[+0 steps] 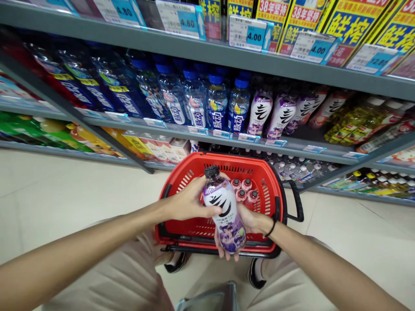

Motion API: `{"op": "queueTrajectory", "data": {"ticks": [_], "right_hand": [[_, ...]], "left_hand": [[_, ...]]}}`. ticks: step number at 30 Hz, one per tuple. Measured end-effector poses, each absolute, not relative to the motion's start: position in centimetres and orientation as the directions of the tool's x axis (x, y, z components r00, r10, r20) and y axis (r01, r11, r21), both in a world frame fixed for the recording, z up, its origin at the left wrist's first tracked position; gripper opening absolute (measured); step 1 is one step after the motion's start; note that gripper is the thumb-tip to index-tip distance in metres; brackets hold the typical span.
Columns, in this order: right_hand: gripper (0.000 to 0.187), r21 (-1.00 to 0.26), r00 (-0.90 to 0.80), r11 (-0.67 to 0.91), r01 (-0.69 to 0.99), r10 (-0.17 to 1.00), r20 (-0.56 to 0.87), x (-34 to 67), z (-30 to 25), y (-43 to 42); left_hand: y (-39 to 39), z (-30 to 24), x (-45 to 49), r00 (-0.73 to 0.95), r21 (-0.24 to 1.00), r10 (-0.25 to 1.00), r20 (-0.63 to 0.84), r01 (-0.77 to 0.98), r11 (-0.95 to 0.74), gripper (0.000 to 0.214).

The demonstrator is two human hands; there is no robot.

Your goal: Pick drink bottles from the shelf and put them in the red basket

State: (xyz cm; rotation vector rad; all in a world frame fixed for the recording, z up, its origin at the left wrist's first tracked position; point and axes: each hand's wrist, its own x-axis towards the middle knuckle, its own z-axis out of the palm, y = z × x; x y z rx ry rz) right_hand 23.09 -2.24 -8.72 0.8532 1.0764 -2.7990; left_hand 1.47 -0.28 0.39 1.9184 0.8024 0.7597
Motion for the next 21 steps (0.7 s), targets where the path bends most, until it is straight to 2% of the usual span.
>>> {"op": "queueTrajectory", "data": {"ticks": [5, 10, 16, 19, 21], "right_hand": [[0.1, -0.658, -0.818, -0.731, 0.184, 0.257, -0.514, 23.2, -8.3, -2.2], [0.104, -0.64, -0.841, -0.737, 0.216, 0.193, -0.506, 23.0, -7.7, -2.2], [0.094, -0.599, -0.872, -0.765, 0.237, 0.103, -0.478, 23.1, -7.9, -2.1], [0.092, -0.606, -0.872, -0.768, 0.208, 0.135, -0.47, 23.3, -8.3, -2.0], [0.096, -0.576, -0.881, -0.783, 0.234, 0.079, -0.466, 23.4, -8.5, -1.9]], "left_hand": [[0.0, 0.3, 1.3, 0.596, 0.905, 0.789, 0.15, 0.238, -0.353, 0.056], [-0.1, 0.6, 1.3, 0.606, 0.885, 0.778, 0.168, 0.254, -0.389, 0.058], [-0.1, 0.5, 1.4, 0.607, 0.889, 0.781, 0.147, 0.265, -0.373, 0.06], [-0.1, 0.2, 1.3, 0.611, 0.888, 0.773, 0.17, 0.245, -0.389, 0.065], [-0.1, 0.1, 1.2, 0.614, 0.89, 0.769, 0.176, 0.235, -0.391, 0.065]]}}
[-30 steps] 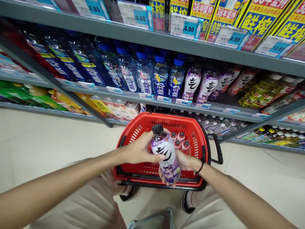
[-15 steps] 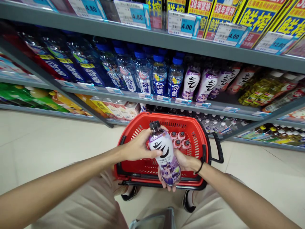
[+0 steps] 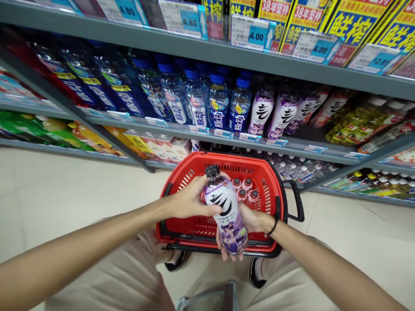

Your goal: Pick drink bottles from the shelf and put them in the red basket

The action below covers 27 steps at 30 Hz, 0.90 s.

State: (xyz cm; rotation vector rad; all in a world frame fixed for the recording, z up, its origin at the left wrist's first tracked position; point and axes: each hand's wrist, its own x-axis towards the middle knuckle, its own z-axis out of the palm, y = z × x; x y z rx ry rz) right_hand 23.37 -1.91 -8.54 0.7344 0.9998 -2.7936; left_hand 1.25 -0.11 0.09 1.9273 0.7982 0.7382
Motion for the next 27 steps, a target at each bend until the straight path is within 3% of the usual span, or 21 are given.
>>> {"op": "queueTrajectory", "data": {"ticks": [3, 12, 27], "right_hand": [[0.097, -0.525, -0.879, -0.795, 0.305, -0.023, -0.476, 23.4, -8.6, -1.9], [0.092, -0.692, -0.856, -0.698, 0.187, 0.23, -0.463, 22.9, -7.2, -2.2], [0.087, -0.721, -0.863, -0.666, 0.192, 0.235, -0.448, 22.6, -6.7, -2.3]], "left_hand": [[-0.1, 0.2, 1.3, 0.622, 0.891, 0.763, 0.176, 0.229, -0.392, 0.062], [-0.1, 0.8, 1.4, 0.634, 0.892, 0.76, 0.144, 0.249, -0.377, 0.056], [-0.2, 1.2, 1.5, 0.627, 0.893, 0.77, 0.122, 0.27, -0.361, 0.053]]}}
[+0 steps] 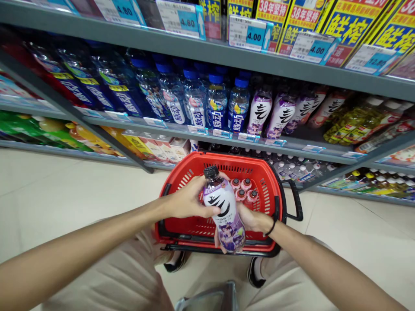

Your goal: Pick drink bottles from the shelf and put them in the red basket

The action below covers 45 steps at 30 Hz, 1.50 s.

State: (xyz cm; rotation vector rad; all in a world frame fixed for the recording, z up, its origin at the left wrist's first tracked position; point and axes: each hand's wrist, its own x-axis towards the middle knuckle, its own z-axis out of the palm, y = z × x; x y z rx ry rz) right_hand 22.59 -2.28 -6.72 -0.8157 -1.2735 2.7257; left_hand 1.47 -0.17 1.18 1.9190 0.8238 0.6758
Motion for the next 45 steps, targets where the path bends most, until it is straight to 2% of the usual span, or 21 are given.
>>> {"op": "queueTrajectory", "data": {"ticks": [4, 22, 32, 45], "right_hand": [[0.089, -0.712, -0.864, -0.67, 0.21, 0.214, -0.456, 22.5, -6.7, -2.3], [0.089, -0.748, -0.84, -0.632, 0.203, 0.28, -0.464, 22.1, -5.9, -2.5], [0.093, -0.77, -0.881, -0.61, 0.187, 0.242, -0.406, 21.9, -4.6, -2.3], [0.086, -0.76, -0.875, -0.618, 0.201, 0.234, -0.423, 22.3, -5.1, -2.4]], "left_hand": [[-0.1, 1.1, 1.5, 0.629, 0.891, 0.767, 0.126, 0.268, -0.366, 0.052], [-0.2, 1.0, 1.4, 0.638, 0.885, 0.758, 0.137, 0.265, -0.383, 0.051], [-0.1, 0.9, 1.4, 0.642, 0.878, 0.75, 0.156, 0.258, -0.404, 0.051], [-0.2, 0.9, 1.4, 0.643, 0.884, 0.752, 0.141, 0.26, -0.388, 0.049]]}}
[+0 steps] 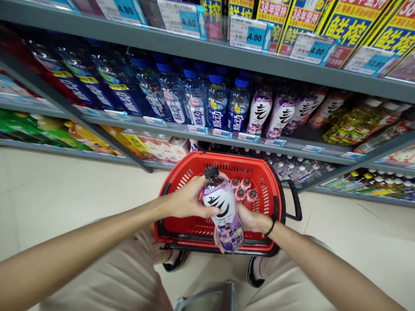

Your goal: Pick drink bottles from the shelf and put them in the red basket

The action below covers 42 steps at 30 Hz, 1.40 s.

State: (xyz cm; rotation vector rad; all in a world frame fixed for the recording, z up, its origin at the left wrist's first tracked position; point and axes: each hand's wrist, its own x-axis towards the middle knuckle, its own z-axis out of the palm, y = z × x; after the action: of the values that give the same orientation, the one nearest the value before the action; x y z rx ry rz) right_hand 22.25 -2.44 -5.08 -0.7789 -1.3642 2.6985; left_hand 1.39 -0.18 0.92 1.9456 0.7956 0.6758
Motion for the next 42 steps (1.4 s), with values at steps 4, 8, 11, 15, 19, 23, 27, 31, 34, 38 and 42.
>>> {"op": "queueTrajectory", "data": {"ticks": [4, 8, 11, 15, 19, 23, 27, 31, 34, 38, 42], "right_hand": [[0.087, -0.751, -0.867, -0.631, 0.196, 0.246, -0.433, 22.14, -5.57, -2.51], [0.084, -0.748, -0.856, -0.636, 0.191, 0.264, -0.444, 22.14, -5.9, -2.57], [0.082, -0.752, -0.861, -0.638, 0.166, 0.277, -0.426, 22.18, -5.89, -2.53], [0.081, -0.742, -0.858, -0.655, 0.144, 0.291, -0.424, 22.18, -5.91, -2.5], [0.08, -0.738, -0.832, -0.659, 0.146, 0.321, -0.452, 22.18, -5.99, -2.53], [0.08, -0.736, -0.831, -0.661, 0.147, 0.321, -0.455, 22.24, -6.04, -2.52], [0.083, -0.743, -0.837, -0.649, 0.167, 0.305, -0.454, 22.16, -5.82, -2.44], [0.083, -0.754, -0.845, -0.631, 0.181, 0.293, -0.448, 21.93, -5.39, -2.46], [0.086, -0.754, -0.85, -0.633, 0.174, 0.291, -0.44, 21.84, -5.33, -2.52], [0.085, -0.747, -0.834, -0.646, 0.155, 0.319, -0.449, 22.07, -5.69, -2.49], [0.081, -0.749, -0.823, -0.644, 0.157, 0.334, -0.459, 22.38, -5.96, -2.42]], "left_hand": [[-0.26, 0.85, 1.37, 0.644, 0.884, 0.751, 0.143, 0.259, -0.39, 0.053], [-0.13, 0.82, 1.43, 0.641, 0.882, 0.754, 0.142, 0.264, -0.391, 0.054], [-0.04, 0.83, 1.42, 0.642, 0.884, 0.754, 0.136, 0.265, -0.385, 0.054], [-0.12, 0.76, 1.28, 0.642, 0.887, 0.757, 0.12, 0.273, -0.373, 0.054], [-0.23, 0.68, 1.32, 0.641, 0.888, 0.757, 0.123, 0.27, -0.373, 0.055], [-0.19, 0.69, 1.39, 0.642, 0.886, 0.755, 0.132, 0.264, -0.38, 0.056], [-0.06, 0.65, 1.34, 0.646, 0.883, 0.75, 0.14, 0.26, -0.39, 0.056], [0.02, 0.52, 1.35, 0.646, 0.882, 0.75, 0.14, 0.262, -0.391, 0.057], [0.0, 0.47, 1.38, 0.647, 0.88, 0.749, 0.14, 0.265, -0.394, 0.056], [-0.01, 0.59, 1.36, 0.65, 0.873, 0.746, 0.146, 0.269, -0.406, 0.055], [-0.02, 0.69, 1.34, 0.65, 0.867, 0.74, 0.171, 0.257, -0.426, 0.056]]}}
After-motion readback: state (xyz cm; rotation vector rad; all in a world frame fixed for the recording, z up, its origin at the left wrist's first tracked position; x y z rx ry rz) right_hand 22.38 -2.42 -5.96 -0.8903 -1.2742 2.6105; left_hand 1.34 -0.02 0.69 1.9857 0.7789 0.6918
